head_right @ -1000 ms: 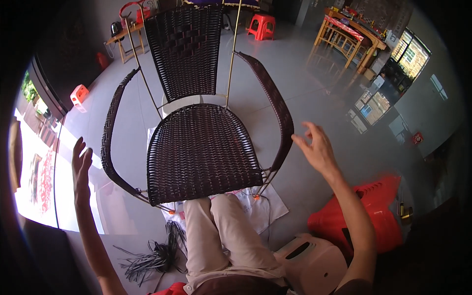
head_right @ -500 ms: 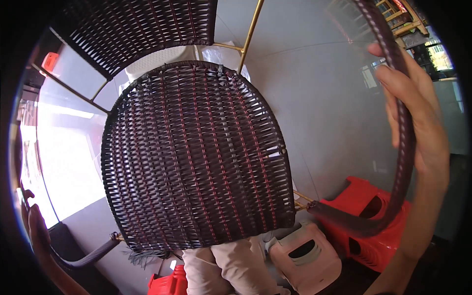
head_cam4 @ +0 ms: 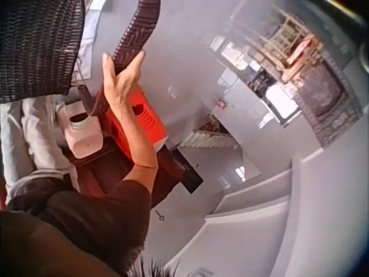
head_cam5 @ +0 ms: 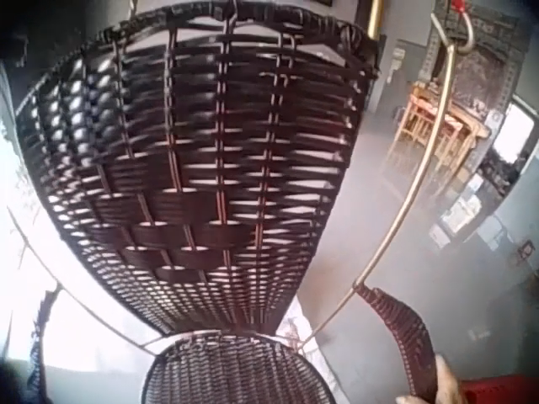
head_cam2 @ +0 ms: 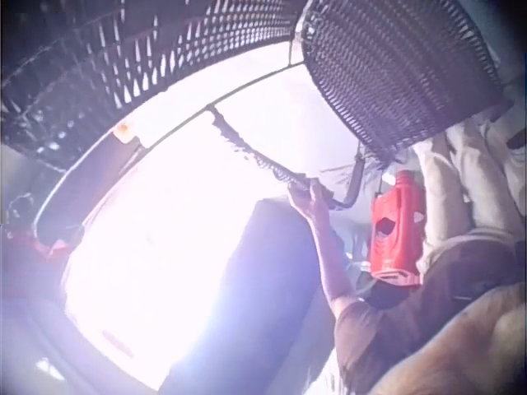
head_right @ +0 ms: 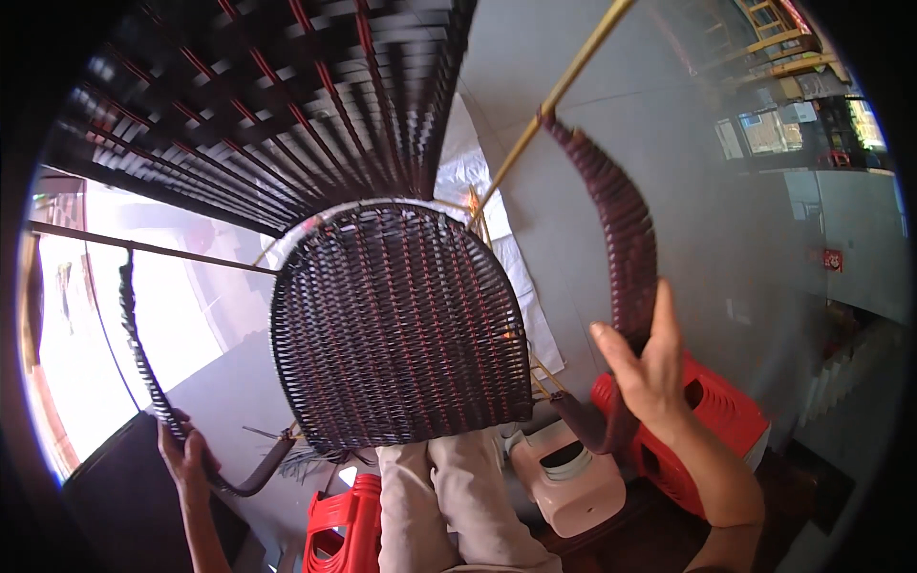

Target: The person repairs the woven seat of a wicker chair by threading and securing synthetic rattan strands along the edge by hand, then lifts the chair and carries it across a room to place it near a pile of folded laundry.

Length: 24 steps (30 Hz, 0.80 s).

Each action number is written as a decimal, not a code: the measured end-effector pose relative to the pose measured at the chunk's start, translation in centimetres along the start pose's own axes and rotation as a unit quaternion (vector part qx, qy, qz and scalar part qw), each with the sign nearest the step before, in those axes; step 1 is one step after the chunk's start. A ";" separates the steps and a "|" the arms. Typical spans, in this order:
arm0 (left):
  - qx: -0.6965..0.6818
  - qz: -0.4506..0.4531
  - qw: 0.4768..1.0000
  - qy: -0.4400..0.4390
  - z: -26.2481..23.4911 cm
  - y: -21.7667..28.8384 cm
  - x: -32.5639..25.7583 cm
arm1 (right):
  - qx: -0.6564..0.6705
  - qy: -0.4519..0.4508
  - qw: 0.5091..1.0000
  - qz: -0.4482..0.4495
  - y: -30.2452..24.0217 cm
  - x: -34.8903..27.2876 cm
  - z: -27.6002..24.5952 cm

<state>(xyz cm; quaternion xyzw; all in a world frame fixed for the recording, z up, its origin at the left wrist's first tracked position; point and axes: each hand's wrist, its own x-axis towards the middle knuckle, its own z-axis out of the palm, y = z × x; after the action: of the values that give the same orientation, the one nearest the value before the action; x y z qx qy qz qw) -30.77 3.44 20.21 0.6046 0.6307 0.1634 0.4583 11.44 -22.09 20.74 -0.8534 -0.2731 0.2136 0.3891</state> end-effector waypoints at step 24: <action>-0.032 -0.193 0.979 -0.055 -0.1 -0.3 1.3 | -0.139 0.026 0.963 0.227 4.2 1.5 1.1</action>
<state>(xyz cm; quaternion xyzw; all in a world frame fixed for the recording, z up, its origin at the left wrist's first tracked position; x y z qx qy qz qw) -30.82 4.63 19.56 0.4646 0.7036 0.0582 0.5344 13.22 -22.85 16.63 -0.9441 -0.0891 0.2341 0.2144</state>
